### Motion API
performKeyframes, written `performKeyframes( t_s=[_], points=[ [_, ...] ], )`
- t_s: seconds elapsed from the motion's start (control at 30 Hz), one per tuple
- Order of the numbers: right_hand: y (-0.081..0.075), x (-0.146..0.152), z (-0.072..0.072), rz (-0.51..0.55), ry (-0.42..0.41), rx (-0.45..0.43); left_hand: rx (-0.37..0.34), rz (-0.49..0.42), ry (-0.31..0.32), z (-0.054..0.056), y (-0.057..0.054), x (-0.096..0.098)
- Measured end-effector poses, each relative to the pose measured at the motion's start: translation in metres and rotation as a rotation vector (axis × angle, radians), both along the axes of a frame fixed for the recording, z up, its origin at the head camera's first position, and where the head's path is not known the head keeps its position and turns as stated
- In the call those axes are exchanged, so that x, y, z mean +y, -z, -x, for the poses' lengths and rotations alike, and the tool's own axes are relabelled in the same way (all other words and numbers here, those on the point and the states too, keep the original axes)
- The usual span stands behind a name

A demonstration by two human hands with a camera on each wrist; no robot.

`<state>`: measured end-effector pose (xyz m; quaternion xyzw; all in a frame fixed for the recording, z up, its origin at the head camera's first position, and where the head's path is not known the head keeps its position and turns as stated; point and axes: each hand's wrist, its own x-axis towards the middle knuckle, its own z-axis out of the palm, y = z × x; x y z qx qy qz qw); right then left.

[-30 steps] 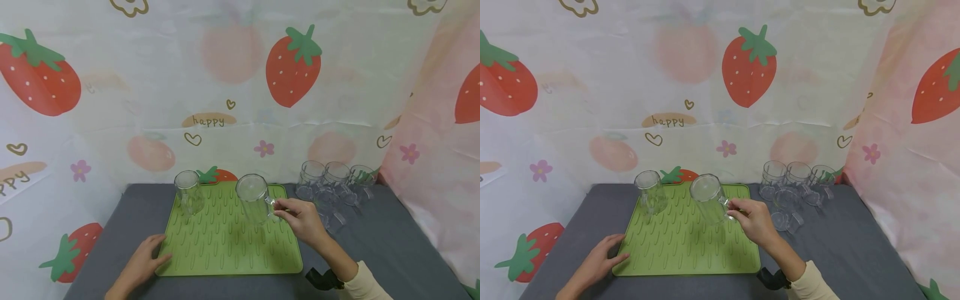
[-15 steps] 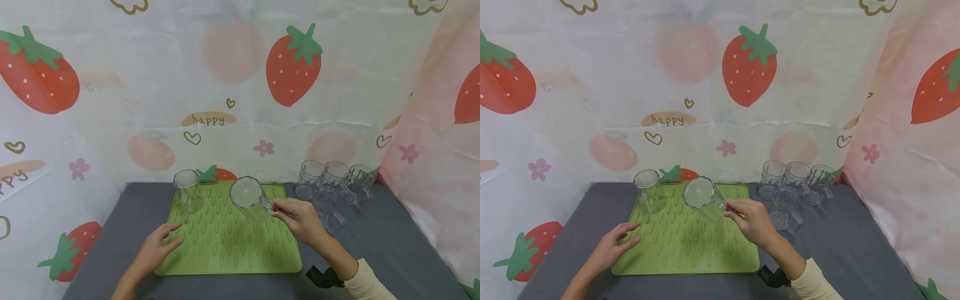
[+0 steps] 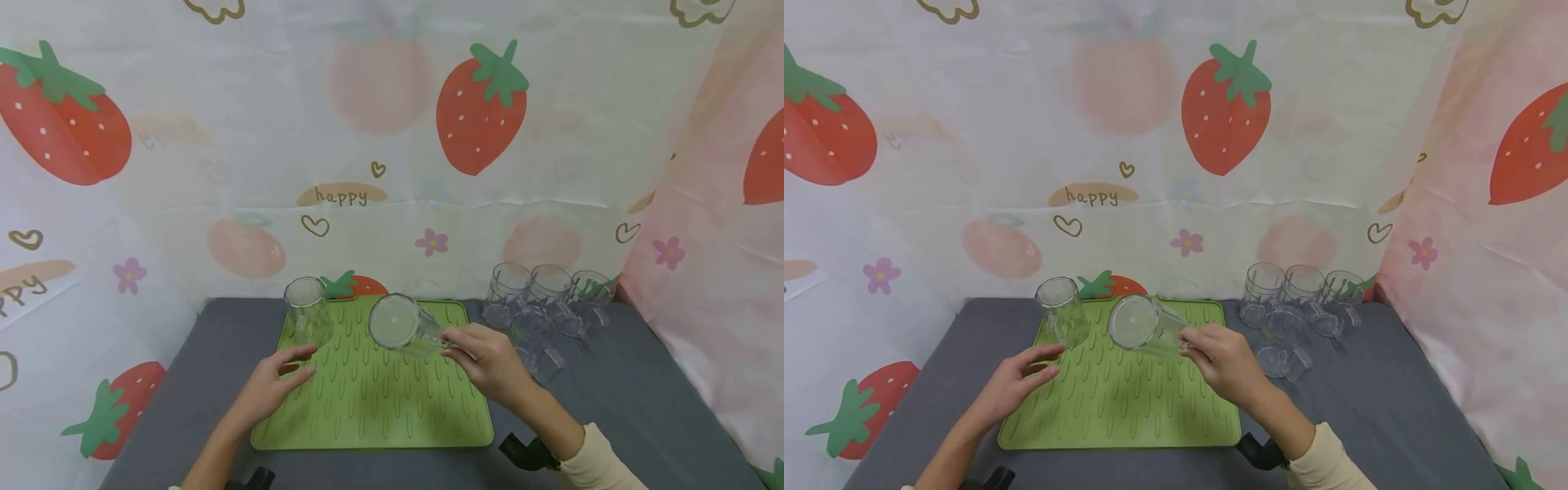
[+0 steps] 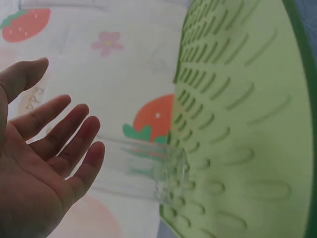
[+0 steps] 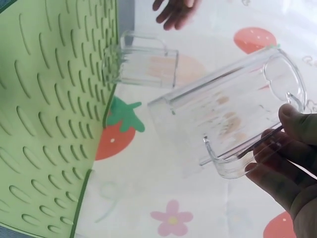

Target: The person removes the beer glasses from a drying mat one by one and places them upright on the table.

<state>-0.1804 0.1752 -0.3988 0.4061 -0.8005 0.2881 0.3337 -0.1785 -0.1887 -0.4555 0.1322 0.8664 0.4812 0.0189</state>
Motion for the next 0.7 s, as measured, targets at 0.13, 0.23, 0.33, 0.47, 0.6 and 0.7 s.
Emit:
performKeyframes(
  t_s=[0.13,0.23,0.33,0.47,0.6,0.7],
  points=[
    [0.001,-0.001,0.000,-0.009,-0.034,0.055,-0.064,-0.051,0.046,0.005,-0.008,0.008],
    [0.002,-0.003,0.001,-0.018,-0.049,0.091,-0.080,-0.064,0.085,0.010,-0.014,0.015],
    [0.003,-0.004,0.001,-0.028,-0.057,0.123,-0.091,-0.080,0.116,0.016,-0.019,0.022],
    [0.003,-0.005,-0.001,-0.050,-0.058,0.155,-0.131,-0.168,0.154,0.022,-0.024,0.034],
    [0.002,-0.007,-0.003,-0.068,-0.061,0.171,-0.198,-0.267,0.169,0.029,-0.030,0.044],
    [0.002,-0.010,-0.003,-0.076,-0.067,0.191,-0.253,-0.317,0.184,0.034,-0.033,0.050]
  ],
)
